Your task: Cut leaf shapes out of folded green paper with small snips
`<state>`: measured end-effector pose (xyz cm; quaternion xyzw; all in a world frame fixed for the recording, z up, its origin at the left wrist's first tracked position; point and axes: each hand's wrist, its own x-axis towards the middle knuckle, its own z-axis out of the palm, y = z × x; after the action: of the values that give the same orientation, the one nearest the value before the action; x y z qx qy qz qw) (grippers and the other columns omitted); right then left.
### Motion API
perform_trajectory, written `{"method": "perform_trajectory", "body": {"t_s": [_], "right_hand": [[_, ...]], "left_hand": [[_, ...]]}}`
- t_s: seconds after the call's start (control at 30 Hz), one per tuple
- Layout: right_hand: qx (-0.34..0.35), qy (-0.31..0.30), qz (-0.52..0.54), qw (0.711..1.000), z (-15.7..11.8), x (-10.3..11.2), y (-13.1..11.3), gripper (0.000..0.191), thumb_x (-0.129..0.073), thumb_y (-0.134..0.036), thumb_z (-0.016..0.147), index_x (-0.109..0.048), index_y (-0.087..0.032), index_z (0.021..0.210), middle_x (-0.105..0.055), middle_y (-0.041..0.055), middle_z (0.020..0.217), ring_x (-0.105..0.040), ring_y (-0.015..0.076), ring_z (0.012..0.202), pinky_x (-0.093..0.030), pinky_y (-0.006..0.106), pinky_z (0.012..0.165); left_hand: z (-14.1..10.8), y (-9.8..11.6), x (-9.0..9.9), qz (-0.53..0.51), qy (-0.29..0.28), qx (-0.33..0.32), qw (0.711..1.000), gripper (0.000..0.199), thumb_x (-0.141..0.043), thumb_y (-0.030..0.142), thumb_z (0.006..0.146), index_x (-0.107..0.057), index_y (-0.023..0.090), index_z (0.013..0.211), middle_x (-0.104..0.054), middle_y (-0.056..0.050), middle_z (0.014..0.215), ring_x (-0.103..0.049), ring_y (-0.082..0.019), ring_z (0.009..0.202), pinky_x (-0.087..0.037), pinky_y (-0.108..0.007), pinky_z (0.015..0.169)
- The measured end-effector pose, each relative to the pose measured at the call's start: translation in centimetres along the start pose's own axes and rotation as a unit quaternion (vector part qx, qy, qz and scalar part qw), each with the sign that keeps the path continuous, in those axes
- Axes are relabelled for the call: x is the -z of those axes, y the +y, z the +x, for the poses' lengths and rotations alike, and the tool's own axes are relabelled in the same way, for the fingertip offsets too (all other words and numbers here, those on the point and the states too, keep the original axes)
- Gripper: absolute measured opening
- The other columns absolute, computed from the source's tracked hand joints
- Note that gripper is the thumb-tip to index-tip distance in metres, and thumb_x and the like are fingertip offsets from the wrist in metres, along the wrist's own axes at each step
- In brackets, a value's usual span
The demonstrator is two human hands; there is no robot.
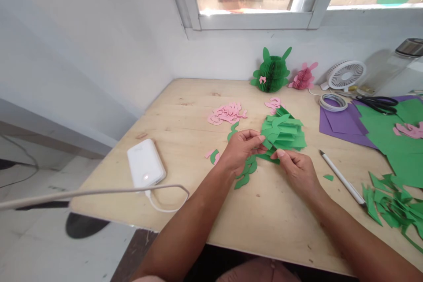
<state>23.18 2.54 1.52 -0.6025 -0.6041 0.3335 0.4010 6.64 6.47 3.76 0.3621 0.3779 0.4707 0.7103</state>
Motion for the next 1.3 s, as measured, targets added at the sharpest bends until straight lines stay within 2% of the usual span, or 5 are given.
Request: {"method": "perform_trajectory", "body": {"t_s": [0.27, 0.43, 0.57, 0.9, 1.3], "right_hand": [[-0.006, -0.009, 0.03, 0.999, 0.0, 0.1, -0.1, 0.047, -0.052, -0.056, 0.083, -0.067, -0.016, 0.063, -0.038, -0.0035, 0.048, -0.037, 0.0127, 0.048, -0.031, 0.026, 0.049], [-0.024, -0.044, 0.085, 0.995, -0.1, 0.0, 0.0, 0.053, -0.051, -0.057, 0.085, -0.043, -0.021, 0.047, -0.039, -0.0015, 0.048, -0.043, 0.0142, 0.052, -0.03, 0.025, 0.046], [-0.012, -0.062, 0.105, 0.993, -0.2, 0.0, -0.1, 0.055, -0.049, -0.059, 0.085, -0.037, -0.021, 0.047, -0.033, -0.0034, 0.045, -0.032, 0.011, 0.046, -0.025, 0.024, 0.042], [0.002, -0.036, 0.098, 0.995, -0.2, 0.0, 0.0, 0.053, -0.052, -0.056, 0.085, -0.041, -0.02, 0.047, -0.038, -0.0024, 0.046, -0.038, 0.012, 0.048, -0.031, 0.025, 0.045], [0.034, 0.012, 0.007, 0.999, -0.2, 0.3, -0.1, 0.045, -0.052, -0.051, 0.085, -0.064, -0.016, 0.058, -0.049, 0.0001, 0.055, -0.046, 0.0149, 0.054, -0.038, 0.025, 0.051]], "left_hand": [[0.0, 0.2, 0.1, -0.021, -0.024, 0.018, 0.999, 0.021, -0.077, 0.026, 0.067, -0.06, 0.014, 0.069, -0.061, 0.001, 0.061, -0.06, -0.01, 0.06, -0.051, -0.025, 0.065], [0.1, 0.1, 0.4, -0.048, -0.051, 0.052, 0.996, 0.022, -0.077, 0.025, 0.067, -0.06, 0.013, 0.07, -0.064, -0.001, 0.062, -0.061, -0.01, 0.059, -0.051, -0.024, 0.063], [0.1, 0.0, 0.6, -0.07, -0.076, 0.072, 0.992, 0.023, -0.078, 0.026, 0.068, -0.059, 0.013, 0.07, -0.065, -0.002, 0.063, -0.062, -0.01, 0.059, -0.051, -0.022, 0.063], [0.1, -0.2, 0.2, -0.086, -0.065, 0.059, 0.992, 0.027, -0.081, 0.029, 0.063, -0.059, 0.014, 0.07, -0.064, 0.0, 0.062, -0.062, -0.011, 0.061, -0.051, -0.025, 0.065], [-0.4, 0.0, -0.6, -0.052, -0.017, 0.018, 0.998, 0.027, -0.079, 0.029, 0.063, -0.058, 0.014, 0.068, -0.061, 0.001, 0.061, -0.061, -0.011, 0.061, -0.05, -0.027, 0.068]]}}
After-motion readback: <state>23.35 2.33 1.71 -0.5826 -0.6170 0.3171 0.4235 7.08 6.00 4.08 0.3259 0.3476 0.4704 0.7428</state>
